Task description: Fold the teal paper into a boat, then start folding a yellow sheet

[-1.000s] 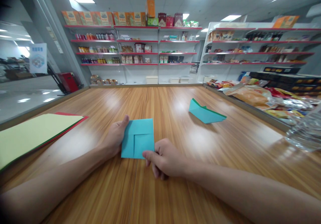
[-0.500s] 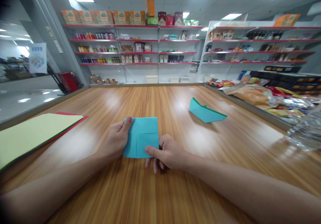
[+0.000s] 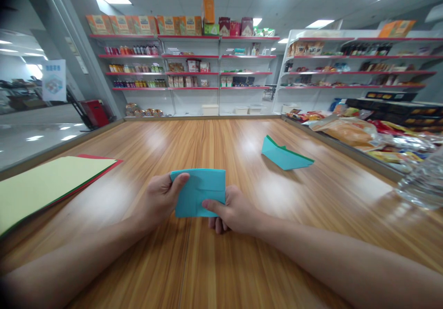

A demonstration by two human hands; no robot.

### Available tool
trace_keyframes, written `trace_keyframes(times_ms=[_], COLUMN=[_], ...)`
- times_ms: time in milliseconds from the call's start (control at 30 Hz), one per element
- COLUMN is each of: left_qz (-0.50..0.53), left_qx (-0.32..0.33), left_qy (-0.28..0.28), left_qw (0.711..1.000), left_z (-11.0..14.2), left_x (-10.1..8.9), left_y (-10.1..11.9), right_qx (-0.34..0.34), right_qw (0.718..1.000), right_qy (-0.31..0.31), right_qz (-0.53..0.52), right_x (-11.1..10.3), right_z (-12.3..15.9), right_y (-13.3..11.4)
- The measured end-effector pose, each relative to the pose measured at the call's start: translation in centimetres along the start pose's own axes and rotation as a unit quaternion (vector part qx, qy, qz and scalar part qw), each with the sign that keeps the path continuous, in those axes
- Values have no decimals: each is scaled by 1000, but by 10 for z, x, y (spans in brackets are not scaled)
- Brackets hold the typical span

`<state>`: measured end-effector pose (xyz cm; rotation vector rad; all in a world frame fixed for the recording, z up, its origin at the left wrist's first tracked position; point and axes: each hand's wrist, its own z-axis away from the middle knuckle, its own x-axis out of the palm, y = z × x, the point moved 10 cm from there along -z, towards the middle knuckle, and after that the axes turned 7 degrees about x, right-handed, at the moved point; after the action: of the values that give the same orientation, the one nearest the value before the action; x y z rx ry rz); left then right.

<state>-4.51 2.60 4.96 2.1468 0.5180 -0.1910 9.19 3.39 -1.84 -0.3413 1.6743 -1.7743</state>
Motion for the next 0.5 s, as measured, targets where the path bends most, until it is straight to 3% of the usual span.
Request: trace_keyframes(times_ms=[167, 500], left_qz=[-23, -68], left_qx=[-39, -24], left_qy=[54, 32], left_qw=[998, 997], left_z=[3, -4], left_x=[-1, 0], left_y=[-6, -3], right_qx=[14, 19], right_qw=[1000, 998], right_qy=[-3, -52], right_qz=[-2, -36], right_x=[1, 14], right_z=[-3, 4], right_y=[-1, -5])
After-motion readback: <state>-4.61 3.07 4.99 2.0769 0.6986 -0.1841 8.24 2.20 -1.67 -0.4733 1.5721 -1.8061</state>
